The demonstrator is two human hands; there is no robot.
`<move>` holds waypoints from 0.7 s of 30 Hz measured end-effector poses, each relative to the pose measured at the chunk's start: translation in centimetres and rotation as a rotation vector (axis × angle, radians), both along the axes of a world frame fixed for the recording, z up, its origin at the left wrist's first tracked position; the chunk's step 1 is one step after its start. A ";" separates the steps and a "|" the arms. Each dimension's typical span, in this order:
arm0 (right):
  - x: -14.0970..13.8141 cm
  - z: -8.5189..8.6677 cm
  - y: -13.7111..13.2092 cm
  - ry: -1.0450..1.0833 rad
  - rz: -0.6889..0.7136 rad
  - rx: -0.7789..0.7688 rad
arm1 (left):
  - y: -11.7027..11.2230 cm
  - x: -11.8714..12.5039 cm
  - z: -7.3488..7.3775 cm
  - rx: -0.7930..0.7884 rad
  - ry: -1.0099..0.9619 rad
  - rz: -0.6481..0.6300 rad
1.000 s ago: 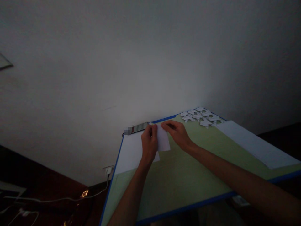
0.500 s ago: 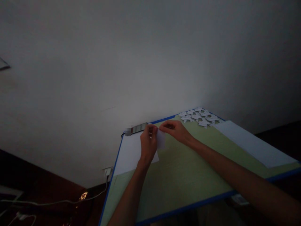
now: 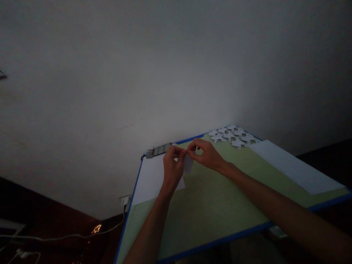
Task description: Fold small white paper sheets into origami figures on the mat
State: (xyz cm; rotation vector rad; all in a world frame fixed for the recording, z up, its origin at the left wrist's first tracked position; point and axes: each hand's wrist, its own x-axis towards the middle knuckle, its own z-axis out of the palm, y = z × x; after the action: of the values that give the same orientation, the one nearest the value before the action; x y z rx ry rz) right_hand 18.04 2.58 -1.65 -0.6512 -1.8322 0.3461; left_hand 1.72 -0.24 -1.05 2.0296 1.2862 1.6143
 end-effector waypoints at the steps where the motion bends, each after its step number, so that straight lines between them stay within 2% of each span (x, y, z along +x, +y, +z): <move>1: 0.1 0.0 0.0 -0.012 0.004 0.010 | 0.0 0.0 0.0 0.004 0.009 0.001; 10: 1.3 0.2 1.0 -0.068 0.045 -0.094 | -0.1 -0.6 0.7 0.050 0.057 0.077; 13: 2.4 0.0 1.9 -0.068 0.022 -0.115 | 0.3 -1.7 1.0 0.011 -0.033 0.142; 16: 3.0 -0.3 2.7 -0.008 -0.065 -0.138 | 1.0 -2.7 1.0 -0.022 -0.233 0.232; 18: 2.7 -0.5 2.6 0.035 -0.102 -0.110 | 1.3 -2.7 0.6 -0.096 -0.354 0.184; 21: 1.6 -0.5 1.4 -0.083 0.007 0.048 | 1.4 -1.8 -0.3 -0.380 -0.522 -0.049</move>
State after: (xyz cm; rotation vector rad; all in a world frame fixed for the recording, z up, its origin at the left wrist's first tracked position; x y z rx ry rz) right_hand 19.67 3.93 -2.19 -0.6349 -1.9162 0.2828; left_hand -0.06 1.16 -1.32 1.2944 1.2118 1.5832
